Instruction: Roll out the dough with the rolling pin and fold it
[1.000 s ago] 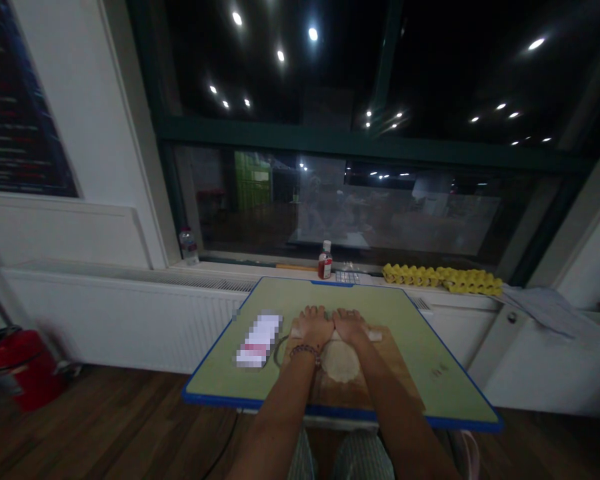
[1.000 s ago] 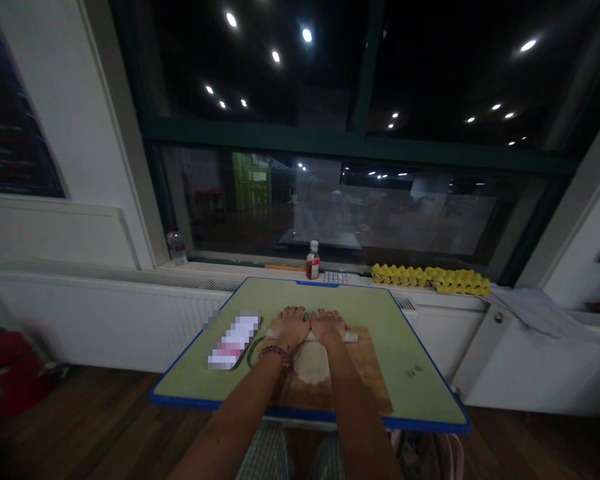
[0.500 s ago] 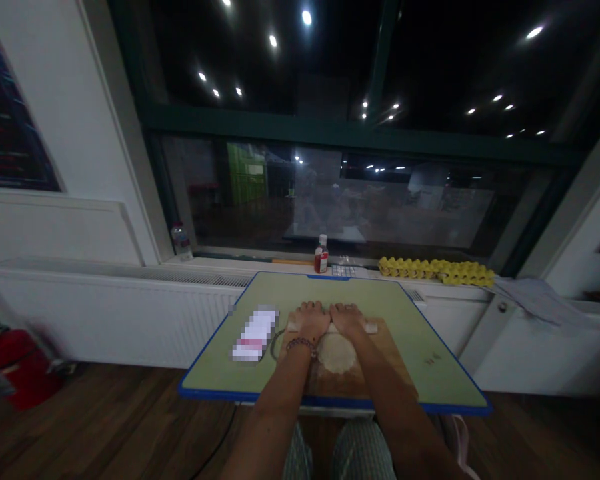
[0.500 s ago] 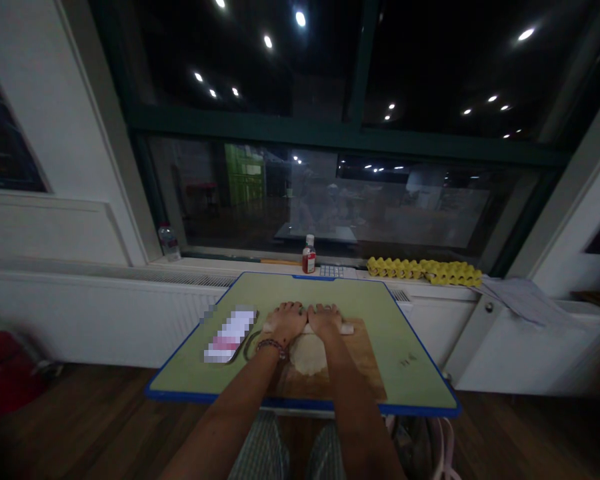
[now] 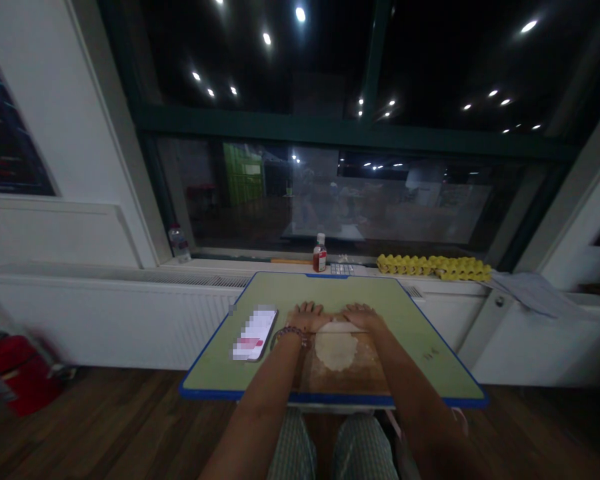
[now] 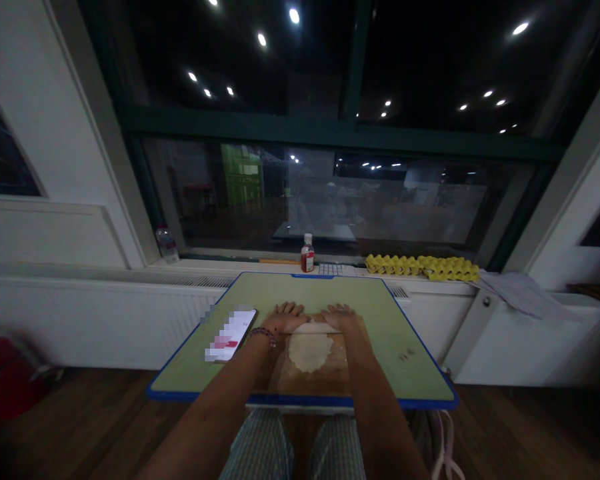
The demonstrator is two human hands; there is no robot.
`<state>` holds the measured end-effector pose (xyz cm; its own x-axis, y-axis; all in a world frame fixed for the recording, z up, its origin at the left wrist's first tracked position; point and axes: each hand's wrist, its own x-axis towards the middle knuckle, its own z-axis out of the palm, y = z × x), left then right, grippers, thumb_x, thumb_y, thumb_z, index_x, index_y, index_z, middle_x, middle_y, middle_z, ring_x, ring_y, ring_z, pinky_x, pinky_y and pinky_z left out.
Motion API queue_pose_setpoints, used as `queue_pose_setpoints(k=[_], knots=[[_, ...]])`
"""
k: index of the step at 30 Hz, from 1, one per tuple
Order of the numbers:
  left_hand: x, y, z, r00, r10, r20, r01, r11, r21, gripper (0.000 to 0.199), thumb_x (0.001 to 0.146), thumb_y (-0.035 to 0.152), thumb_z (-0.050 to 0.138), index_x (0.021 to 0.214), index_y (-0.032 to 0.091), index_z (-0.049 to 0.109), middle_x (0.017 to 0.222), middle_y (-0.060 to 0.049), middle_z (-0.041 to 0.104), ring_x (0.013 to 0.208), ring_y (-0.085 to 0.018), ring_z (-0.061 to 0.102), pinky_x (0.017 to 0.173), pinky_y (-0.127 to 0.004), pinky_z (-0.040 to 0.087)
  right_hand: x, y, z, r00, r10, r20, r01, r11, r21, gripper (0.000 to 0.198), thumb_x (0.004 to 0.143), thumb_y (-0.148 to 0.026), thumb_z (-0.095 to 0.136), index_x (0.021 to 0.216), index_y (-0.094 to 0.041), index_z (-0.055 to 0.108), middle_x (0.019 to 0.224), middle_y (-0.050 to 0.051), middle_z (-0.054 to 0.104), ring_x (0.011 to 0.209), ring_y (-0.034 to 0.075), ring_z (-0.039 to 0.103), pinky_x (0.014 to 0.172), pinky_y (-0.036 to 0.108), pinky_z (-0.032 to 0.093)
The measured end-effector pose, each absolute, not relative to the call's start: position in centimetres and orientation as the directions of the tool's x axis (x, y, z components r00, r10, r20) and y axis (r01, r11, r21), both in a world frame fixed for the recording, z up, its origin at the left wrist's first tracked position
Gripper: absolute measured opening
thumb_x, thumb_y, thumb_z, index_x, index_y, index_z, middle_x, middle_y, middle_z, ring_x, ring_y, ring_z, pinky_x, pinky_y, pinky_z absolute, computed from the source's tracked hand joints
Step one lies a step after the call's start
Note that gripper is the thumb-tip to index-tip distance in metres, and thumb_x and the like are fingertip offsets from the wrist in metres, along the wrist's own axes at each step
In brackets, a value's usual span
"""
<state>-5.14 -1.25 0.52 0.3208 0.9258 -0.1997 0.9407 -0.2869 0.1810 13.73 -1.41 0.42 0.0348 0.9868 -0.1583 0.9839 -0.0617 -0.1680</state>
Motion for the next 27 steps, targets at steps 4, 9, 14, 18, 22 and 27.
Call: queue_pose_setpoints(k=[4, 9, 14, 18, 22, 27], knots=[[-5.2, -0.7, 0.5, 0.232, 0.955, -0.183, 0.962, -0.198, 0.186, 0.073, 0.088, 0.062, 0.035, 0.149, 0.022, 0.035, 0.162, -0.011, 0.023, 0.149, -0.03, 0.016, 0.118, -0.052, 0.009, 13.6, -1.9, 0.0, 0.267, 0.948, -0.173, 0.943, -0.294, -0.154, 0.056, 0.098, -0.045, 0.031, 0.147, -0.02, 0.044, 0.154, 0.014, 0.038, 0.143, 0.034, 0.029, 0.114, 0.059, 0.014], [-4.9, -0.9, 0.2, 0.069, 0.996, -0.051, 0.988, -0.061, 0.141, 0.069, 0.089, 0.056, 0.035, 0.146, 0.017, 0.041, 0.159, -0.015, 0.031, 0.147, -0.034, 0.02, 0.117, -0.055, 0.009, 13.2, -2.2, -0.1, 0.37, 0.923, -0.108, 0.909, -0.384, -0.162, 0.058, 0.096, -0.048, 0.033, 0.141, -0.016, 0.052, 0.149, 0.017, 0.045, 0.144, 0.034, 0.025, 0.115, 0.056, 0.004], [-4.7, -1.3, 0.1, 0.046, 0.998, 0.036, 0.989, -0.05, 0.136, 0.066, 0.09, 0.055, 0.034, 0.141, 0.015, 0.048, 0.152, -0.017, 0.041, 0.143, -0.033, 0.028, 0.116, -0.052, 0.015, 13.2, -2.1, -0.1, 0.372, 0.925, -0.082, 0.905, -0.381, -0.191, 0.055, 0.095, -0.046, 0.032, 0.136, -0.016, 0.056, 0.143, 0.015, 0.052, 0.141, 0.035, 0.03, 0.114, 0.056, 0.009], [-4.8, -1.1, 0.0, 0.055, 0.996, 0.063, 0.989, -0.063, 0.133, 0.063, 0.091, 0.054, 0.032, 0.136, 0.015, 0.053, 0.147, -0.017, 0.047, 0.14, -0.033, 0.033, 0.114, -0.051, 0.02, 13.2, -2.0, -0.1, 0.353, 0.933, -0.074, 0.914, -0.361, -0.188, 0.054, 0.095, -0.045, 0.034, 0.134, -0.015, 0.057, 0.142, 0.015, 0.053, 0.14, 0.034, 0.032, 0.114, 0.055, 0.011], [-4.8, -0.7, -0.2, 0.051, 0.995, 0.088, 0.987, -0.064, 0.145, 0.06, 0.09, 0.052, 0.035, 0.128, 0.014, 0.059, 0.142, -0.017, 0.052, 0.133, -0.033, 0.04, 0.111, -0.05, 0.026, 13.2, -1.9, 0.0, 0.35, 0.934, -0.076, 0.913, -0.358, -0.198, 0.054, 0.094, -0.044, 0.036, 0.134, -0.014, 0.056, 0.144, 0.016, 0.051, 0.138, 0.032, 0.034, 0.112, 0.051, 0.016], [-4.7, -0.5, -0.4, 0.053, 0.994, 0.093, 0.987, -0.066, 0.144, 0.058, 0.09, 0.054, 0.036, 0.125, 0.014, 0.061, 0.138, -0.017, 0.054, 0.129, -0.032, 0.044, 0.106, -0.047, 0.031, 13.2, -2.1, 0.4, 0.347, 0.933, -0.094, 0.911, -0.359, -0.205, 0.053, 0.094, -0.043, 0.037, 0.135, -0.014, 0.055, 0.144, 0.016, 0.051, 0.138, 0.033, 0.034, 0.111, 0.05, 0.019]])
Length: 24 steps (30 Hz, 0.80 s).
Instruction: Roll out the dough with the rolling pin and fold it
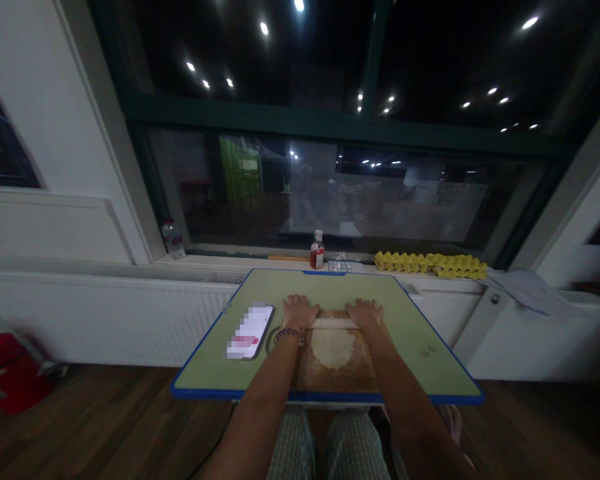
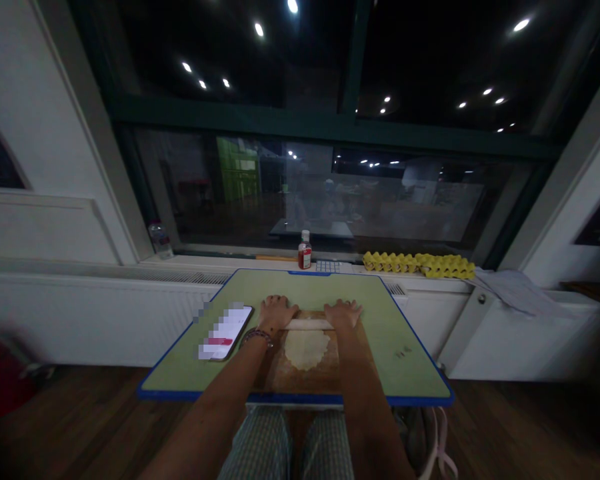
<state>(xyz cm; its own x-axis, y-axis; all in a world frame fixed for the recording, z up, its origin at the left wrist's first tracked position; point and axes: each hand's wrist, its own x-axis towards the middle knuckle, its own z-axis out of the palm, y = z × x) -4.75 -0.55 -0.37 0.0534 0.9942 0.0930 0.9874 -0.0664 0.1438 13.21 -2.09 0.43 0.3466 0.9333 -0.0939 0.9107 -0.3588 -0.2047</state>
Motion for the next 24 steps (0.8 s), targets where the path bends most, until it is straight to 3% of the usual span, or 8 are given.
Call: queue_pose_setpoints(k=[24], knots=[[-4.72, -1.03, 0.31, 0.064, 0.994, 0.092, 0.985, -0.077, 0.153, 0.052, 0.093, 0.05, 0.037, 0.118, 0.014, 0.064, 0.132, -0.017, 0.059, 0.122, -0.031, 0.049, 0.098, -0.042, 0.038, 13.19, -2.12, 0.87, 0.329, 0.937, -0.117, 0.919, -0.346, -0.19, 0.049, 0.094, -0.042, 0.036, 0.132, -0.018, 0.055, 0.141, 0.013, 0.053, 0.134, 0.03, 0.041, 0.106, 0.044, 0.03]])
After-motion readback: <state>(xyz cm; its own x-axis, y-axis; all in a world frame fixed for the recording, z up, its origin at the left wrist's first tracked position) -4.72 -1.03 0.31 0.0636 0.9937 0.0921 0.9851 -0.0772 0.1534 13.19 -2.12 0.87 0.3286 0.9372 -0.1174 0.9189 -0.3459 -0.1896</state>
